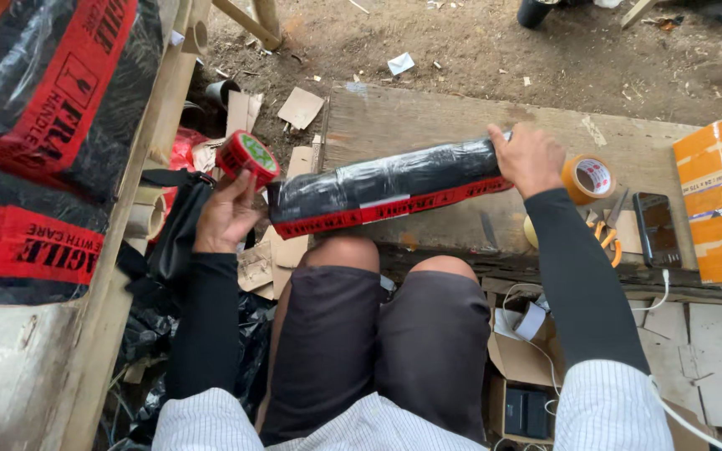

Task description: The person prepares a shipping label by cutting it with scissors, peels the backing, and sticks it onto a black plastic-wrapped package. They then apply red fragile tape across the package to secure it.

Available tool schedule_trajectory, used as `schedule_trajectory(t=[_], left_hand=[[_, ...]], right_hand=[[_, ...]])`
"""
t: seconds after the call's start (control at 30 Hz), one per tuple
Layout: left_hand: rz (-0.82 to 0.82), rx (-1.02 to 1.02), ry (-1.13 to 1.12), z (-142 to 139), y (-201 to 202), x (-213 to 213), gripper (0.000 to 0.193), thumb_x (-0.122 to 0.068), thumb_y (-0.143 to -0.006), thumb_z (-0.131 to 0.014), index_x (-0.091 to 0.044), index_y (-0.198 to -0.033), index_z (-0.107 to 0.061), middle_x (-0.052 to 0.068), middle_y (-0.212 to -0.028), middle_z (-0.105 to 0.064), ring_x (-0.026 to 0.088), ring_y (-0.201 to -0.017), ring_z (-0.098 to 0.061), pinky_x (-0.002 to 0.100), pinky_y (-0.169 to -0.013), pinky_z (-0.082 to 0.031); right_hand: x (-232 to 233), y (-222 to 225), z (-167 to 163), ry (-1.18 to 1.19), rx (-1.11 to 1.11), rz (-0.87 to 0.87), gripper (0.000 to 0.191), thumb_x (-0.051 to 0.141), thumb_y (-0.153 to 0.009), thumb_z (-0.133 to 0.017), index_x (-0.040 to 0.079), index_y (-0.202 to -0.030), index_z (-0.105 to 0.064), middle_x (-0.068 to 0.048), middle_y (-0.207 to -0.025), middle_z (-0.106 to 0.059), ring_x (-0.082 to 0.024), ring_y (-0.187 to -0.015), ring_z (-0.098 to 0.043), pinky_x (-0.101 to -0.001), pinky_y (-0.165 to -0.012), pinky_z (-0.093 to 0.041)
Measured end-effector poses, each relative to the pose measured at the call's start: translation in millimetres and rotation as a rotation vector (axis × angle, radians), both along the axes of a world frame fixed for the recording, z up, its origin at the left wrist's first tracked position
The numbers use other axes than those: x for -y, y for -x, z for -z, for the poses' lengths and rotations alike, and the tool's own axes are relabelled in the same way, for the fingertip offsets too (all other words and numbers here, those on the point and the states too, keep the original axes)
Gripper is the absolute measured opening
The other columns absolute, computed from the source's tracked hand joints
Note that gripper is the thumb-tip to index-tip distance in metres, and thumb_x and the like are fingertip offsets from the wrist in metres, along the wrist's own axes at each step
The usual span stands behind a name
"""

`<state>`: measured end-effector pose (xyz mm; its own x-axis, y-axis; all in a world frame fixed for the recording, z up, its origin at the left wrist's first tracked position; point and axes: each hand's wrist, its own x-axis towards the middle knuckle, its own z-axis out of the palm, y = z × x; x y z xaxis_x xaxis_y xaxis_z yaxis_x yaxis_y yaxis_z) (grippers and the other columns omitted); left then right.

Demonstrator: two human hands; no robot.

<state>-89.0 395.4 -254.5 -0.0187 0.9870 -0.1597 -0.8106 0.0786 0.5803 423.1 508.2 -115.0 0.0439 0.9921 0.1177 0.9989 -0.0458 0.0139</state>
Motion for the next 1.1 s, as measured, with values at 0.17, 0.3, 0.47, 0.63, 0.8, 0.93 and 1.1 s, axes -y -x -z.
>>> schedule_trajectory(t=[0.17,0.3,0.47,0.63,0.8,0.93,1.1], left_hand=[[-0.014,-0.033,0.076,-7,13,-6,0.041,-0.008,-0.092,-0.077,-0.022,-0.129,-0.065,-0.008,-0.114,-0.076,0.006,-0.098,-0.075,0.083,-0.112,-0.018],[-0.026,-0.099,0.139,-22,7,-11,0.037,-0.006,-0.094,-0.075,-0.023,-0.126,-0.067,-0.006,-0.112,-0.075,0.009,-0.098,-0.073,0.082,-0.109,-0.015],[0.054,-0.115,0.043,-33,-17,2,0.034,0.000,-0.089,-0.073,-0.015,-0.120,-0.072,0.003,-0.113,-0.077,0.020,-0.105,-0.075,0.070,-0.095,-0.048],[0.017,-0.153,-0.051,-28,-31,23,0.035,0.009,-0.091,-0.073,-0.006,-0.122,-0.070,0.009,-0.117,-0.076,0.022,-0.110,-0.072,0.052,-0.096,-0.059],[-0.042,-0.223,-0.173,-30,-43,28,0.035,0.014,-0.089,-0.070,-0.001,-0.121,-0.069,0.011,-0.119,-0.075,0.020,-0.111,-0.072,0.039,-0.101,-0.059],[-0.185,-0.350,-0.199,-45,-57,47,0.034,0.012,-0.093,-0.071,0.001,-0.124,-0.069,0.011,-0.115,-0.074,0.018,-0.099,-0.070,0.033,-0.084,-0.056],[-0.256,-0.621,-0.286,-99,-83,116,0.033,0.008,-0.089,-0.074,0.000,-0.120,-0.069,0.007,-0.111,-0.075,0.014,-0.099,-0.072,0.029,-0.089,-0.059]], right_hand=[[-59,1,42,0.224,0.182,0.039,0.084,0.076,-0.103,-0.032,0.007,-0.097,-0.080,-0.023,-0.098,-0.074,-0.039,-0.092,-0.072,-0.0530,-0.072,-0.054],[-61,18,48,0.166,0.085,0.042,0.082,0.075,-0.109,-0.028,0.011,-0.111,-0.079,-0.024,-0.108,-0.076,-0.040,-0.101,-0.071,-0.0565,-0.081,-0.052],[-11,93,54,-0.102,-0.052,-0.555,0.072,0.071,-0.104,-0.038,0.020,-0.153,-0.049,-0.024,-0.157,-0.042,-0.039,-0.147,-0.034,-0.0713,-0.114,-0.017],[37,146,66,-0.113,-0.158,-0.992,0.092,0.077,-0.095,-0.041,0.013,-0.159,-0.037,-0.020,-0.161,-0.040,-0.034,-0.151,-0.032,-0.0600,-0.123,-0.015],[38,149,59,-0.044,-0.116,-0.953,0.093,0.075,-0.099,-0.041,0.009,-0.163,-0.032,-0.016,-0.166,-0.037,-0.032,-0.155,-0.031,-0.0558,-0.128,-0.017],[38,144,29,0.080,-0.041,-1.090,0.113,0.081,-0.086,-0.055,0.002,-0.160,-0.021,-0.025,-0.163,-0.026,-0.042,-0.150,-0.021,-0.0598,-0.118,-0.013],[92,105,-36,-0.019,-0.385,-0.981,0.123,0.060,-0.081,-0.081,0.012,-0.166,-0.007,-0.022,-0.172,-0.008,-0.044,-0.159,-0.011,-0.0594,-0.127,-0.017]])
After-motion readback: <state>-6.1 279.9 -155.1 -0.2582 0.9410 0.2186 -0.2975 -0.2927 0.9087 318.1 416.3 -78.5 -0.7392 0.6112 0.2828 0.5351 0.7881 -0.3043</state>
